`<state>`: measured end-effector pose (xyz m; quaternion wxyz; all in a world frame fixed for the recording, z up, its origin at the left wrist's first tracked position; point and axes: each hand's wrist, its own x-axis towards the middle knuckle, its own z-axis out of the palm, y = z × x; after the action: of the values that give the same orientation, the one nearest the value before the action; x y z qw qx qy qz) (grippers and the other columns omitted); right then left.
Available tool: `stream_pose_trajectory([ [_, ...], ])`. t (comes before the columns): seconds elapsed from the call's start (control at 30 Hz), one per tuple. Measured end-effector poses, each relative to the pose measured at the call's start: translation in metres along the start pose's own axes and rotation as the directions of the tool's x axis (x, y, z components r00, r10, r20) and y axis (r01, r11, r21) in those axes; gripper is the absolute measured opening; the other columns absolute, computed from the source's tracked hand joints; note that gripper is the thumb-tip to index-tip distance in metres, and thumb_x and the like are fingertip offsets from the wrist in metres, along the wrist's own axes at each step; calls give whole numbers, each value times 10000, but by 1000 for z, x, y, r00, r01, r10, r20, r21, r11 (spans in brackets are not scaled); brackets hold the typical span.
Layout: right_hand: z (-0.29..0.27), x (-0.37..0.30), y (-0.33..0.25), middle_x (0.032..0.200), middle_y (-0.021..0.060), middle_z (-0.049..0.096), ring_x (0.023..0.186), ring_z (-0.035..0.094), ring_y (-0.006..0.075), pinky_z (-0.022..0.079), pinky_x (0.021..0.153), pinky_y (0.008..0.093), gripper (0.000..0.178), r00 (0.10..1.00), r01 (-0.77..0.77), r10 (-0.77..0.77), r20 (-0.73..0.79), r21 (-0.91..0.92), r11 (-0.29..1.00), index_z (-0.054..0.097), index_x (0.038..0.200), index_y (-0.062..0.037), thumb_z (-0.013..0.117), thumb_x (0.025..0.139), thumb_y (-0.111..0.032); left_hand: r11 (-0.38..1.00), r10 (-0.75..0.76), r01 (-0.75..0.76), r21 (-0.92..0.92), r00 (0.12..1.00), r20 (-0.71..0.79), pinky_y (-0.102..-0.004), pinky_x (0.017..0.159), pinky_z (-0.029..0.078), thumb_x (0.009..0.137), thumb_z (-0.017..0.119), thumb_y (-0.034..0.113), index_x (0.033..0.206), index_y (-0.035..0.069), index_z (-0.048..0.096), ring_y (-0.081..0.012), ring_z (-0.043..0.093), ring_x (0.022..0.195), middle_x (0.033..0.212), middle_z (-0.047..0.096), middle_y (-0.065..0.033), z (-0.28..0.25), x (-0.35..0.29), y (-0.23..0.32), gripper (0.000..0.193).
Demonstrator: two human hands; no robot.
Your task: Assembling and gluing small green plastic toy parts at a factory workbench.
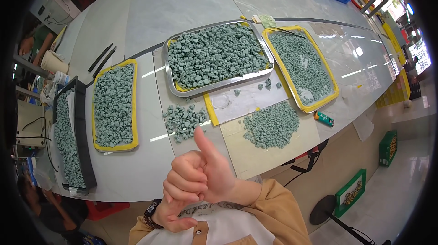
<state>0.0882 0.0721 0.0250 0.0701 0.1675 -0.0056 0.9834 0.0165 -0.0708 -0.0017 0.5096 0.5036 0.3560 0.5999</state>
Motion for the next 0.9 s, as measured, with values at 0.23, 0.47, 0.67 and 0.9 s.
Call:
stream_pose_trajectory([
  [0.23, -6, -4, 1, 498, -13, 390, 520, 442, 188, 393, 819, 426, 668, 996, 86, -86, -32, -6, 996, 351, 553, -126, 31, 894, -602, 991, -40, 49, -124, 997, 71, -363, 1012, 288, 792, 613, 89, 1274, -64, 284, -265, 369, 1215, 1273, 385, -188, -5, 7, 10, 603],
  [0.47, 27, 6, -16, 522, 42, 413, 498, 448, 204, 431, 716, 367, 646, 816, 429, -481, -320, -223, 876, 373, 589, -106, 84, 910, -587, 945, 9, -45, -324, 994, -112, -394, 1028, 292, 834, 561, 110, 1343, -49, 238, -295, 347, 1266, 1336, 356, -209, -11, 20, 38, 623],
  [0.67, 39, 43, 36, 589, 60, 419, 549, 451, 241, 422, 658, 381, 626, 672, 334, -434, -600, -276, 901, 391, 660, -102, 105, 899, -605, 569, 434, -497, -655, 858, -275, -476, 1032, 93, 843, 516, 198, 1097, 61, 408, -210, 361, 1231, 1265, 412, -69, 9, 70, -3, 309],
  [0.9, -29, 2, 39, 643, 34, 431, 562, 439, 243, 403, 667, 387, 614, 927, 365, -367, -72, -48, 930, 410, 712, -107, 97, 896, -603, 367, 505, -792, -489, 611, -610, -512, 1035, -110, 842, 507, 268, 844, 169, 576, -102, 389, 1179, 1177, 478, 90, 20, 71, -46, 120],
])
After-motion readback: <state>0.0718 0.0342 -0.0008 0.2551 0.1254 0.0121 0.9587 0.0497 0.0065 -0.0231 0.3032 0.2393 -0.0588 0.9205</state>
